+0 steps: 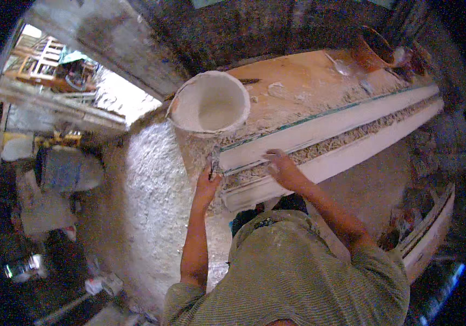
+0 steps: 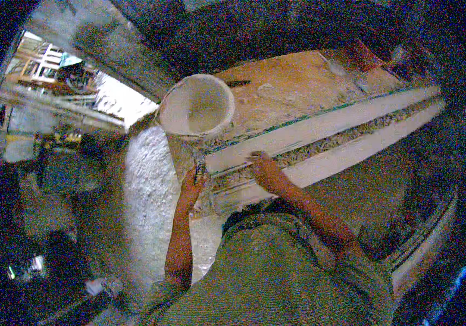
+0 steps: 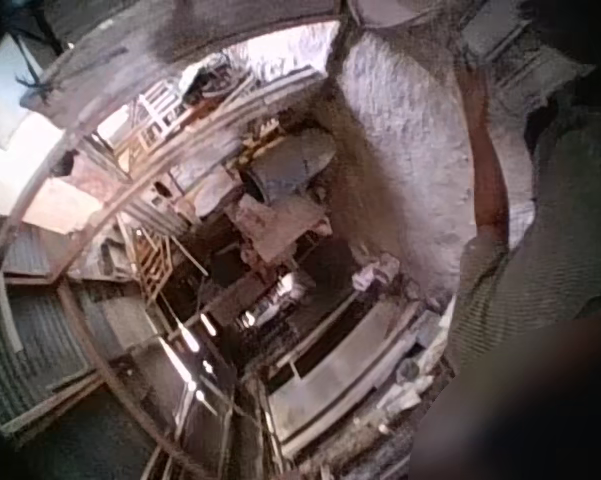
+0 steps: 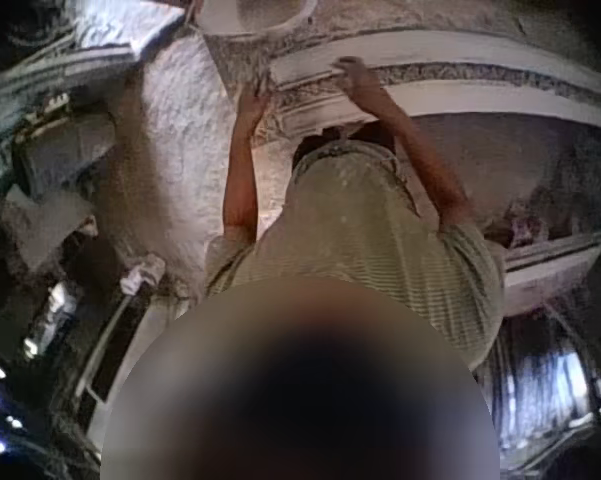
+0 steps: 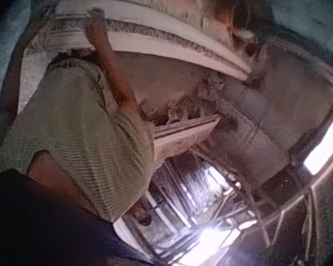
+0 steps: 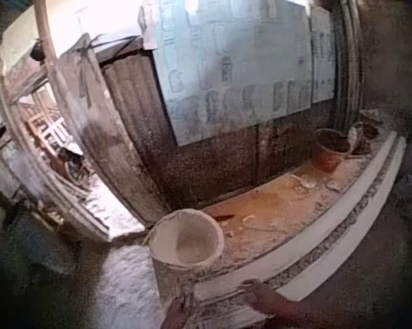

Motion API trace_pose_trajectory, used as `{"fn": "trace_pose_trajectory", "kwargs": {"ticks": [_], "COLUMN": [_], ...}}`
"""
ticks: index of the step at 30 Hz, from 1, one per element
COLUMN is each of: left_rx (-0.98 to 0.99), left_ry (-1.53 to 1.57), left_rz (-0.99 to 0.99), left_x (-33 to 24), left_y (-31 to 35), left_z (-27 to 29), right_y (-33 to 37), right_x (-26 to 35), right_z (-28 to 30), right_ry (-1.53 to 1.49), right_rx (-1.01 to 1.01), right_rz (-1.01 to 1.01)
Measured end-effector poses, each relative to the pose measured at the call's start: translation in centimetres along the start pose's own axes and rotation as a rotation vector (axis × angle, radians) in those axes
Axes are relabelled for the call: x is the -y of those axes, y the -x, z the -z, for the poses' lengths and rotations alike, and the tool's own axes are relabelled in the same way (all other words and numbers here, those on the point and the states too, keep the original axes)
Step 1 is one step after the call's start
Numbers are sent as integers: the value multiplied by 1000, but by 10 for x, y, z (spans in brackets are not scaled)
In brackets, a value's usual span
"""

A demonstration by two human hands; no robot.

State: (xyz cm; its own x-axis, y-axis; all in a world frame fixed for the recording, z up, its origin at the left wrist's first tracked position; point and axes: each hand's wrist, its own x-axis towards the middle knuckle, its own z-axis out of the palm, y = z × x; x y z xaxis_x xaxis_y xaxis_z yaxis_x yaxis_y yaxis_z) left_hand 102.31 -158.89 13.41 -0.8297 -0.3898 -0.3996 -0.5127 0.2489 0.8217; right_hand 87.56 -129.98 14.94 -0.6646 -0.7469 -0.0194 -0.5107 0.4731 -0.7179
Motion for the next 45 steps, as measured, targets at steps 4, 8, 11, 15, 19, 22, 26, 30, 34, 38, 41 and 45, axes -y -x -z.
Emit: {"fn": "trace_pose_trajectory", "kwargs": {"ticks": [4, 8, 11, 15, 19, 22, 26, 30, 34, 38, 41, 45], "left_rx": [83, 37, 59, 9, 282, 289, 516, 170, -130, -342, -610, -589], "left_ry": [-133, -393, -416, -526, -387, -318, 79, -90, 230, 662, 142, -64], "left_rz": [-274, -522, -613, -779, -477, -541, -270, -491, -355, -52, -115, -124], "left_x": [10, 15, 3, -31, -64, -79, -86, -71, -21, 28, 36, 10], "left_y": [-23, -69, -106, -134, -119, -74, 3, 27, 20, 35, 60, 72], "left_z": [12, -3, -40, -102, -107, -99, -114, -136, -130, -110, -106, -150], "right_y": [74, 135, 157, 154, 137, 114, 66, 41, 36, 20, -2, -40], "right_x": [-54, -52, -29, -6, -8, -6, 12, 14, 0, -13, -19, -19], "right_z": [32, 44, 36, 11, 7, 8, -13, -24, -9, 17, 38, 62], "right_ry": [-178, -209, -171, -303, -317, -623, -1318, -909, -538, -168, -47, 177], "right_rx": [-359, -478, -501, -467, -428, -343, -272, -93, 123, 271, 312, 365], "right_rz": [-378, -608, -607, -635, -520, -584, -745, -762, -486, -192, 73, 361]}}
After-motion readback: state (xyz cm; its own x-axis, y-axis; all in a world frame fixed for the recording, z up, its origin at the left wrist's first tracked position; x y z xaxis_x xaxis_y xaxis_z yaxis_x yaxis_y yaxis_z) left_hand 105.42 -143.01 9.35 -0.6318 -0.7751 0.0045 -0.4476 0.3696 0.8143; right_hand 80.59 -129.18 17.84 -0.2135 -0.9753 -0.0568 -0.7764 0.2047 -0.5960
